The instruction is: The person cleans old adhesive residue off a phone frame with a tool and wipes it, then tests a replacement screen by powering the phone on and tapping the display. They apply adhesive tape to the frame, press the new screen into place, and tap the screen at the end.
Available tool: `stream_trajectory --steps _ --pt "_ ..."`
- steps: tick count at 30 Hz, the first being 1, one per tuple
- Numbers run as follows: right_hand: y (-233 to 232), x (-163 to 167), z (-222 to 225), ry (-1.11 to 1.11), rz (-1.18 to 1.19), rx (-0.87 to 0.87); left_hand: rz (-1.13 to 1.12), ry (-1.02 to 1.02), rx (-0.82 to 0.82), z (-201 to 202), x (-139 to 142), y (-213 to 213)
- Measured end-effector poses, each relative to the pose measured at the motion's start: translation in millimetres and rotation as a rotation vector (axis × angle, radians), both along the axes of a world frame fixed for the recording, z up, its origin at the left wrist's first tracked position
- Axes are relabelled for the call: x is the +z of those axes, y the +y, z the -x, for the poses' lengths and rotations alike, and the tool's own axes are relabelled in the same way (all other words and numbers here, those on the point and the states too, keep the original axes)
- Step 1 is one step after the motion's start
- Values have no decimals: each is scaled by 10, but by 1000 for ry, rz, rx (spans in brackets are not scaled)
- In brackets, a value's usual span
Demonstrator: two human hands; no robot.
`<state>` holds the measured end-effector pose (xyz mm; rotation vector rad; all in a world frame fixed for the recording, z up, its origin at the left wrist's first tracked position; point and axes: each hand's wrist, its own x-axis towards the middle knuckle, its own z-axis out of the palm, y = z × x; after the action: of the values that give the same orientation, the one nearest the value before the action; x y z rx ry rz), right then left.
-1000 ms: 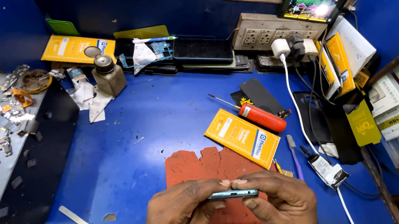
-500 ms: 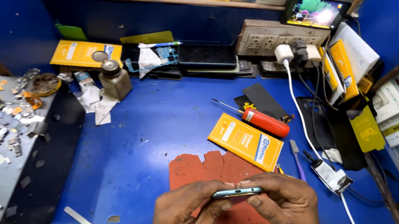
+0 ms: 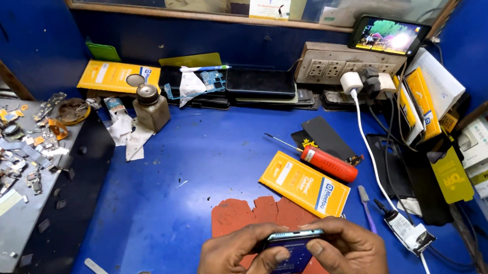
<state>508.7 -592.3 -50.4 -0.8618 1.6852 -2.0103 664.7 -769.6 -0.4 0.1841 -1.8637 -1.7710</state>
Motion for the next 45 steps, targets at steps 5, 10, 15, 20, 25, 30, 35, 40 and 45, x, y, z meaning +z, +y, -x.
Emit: stream_trajectory --steps 5,10,15,20,25,30,35,40,45 --pt "-16 96 -28 34 19 23 -14 11 13 -3 8 20" --pt "0 268 -127 260 37 28 168 83 28 -52 28 6" --pt "-60 377 -229 454 77 51 386 308 23 -90 37 -62" --pt "-71 438 -313 489 66 50 485 377 61 -116 28 -77" --pt "-68 453 -313 509 11 69 498 401 59 -123 19 -113" --pt "-74 439 -310 530 25 73 486 415 61 -116 0 -110" --pt "-70 427 -316 515 17 62 481 424 63 -110 -17 -112" --pt "-45 335 -281 496 84 55 453 431 98 -89 -23 -54" --pt "33 164 -179 283 168 12 346 270 70 -97 -185 21"
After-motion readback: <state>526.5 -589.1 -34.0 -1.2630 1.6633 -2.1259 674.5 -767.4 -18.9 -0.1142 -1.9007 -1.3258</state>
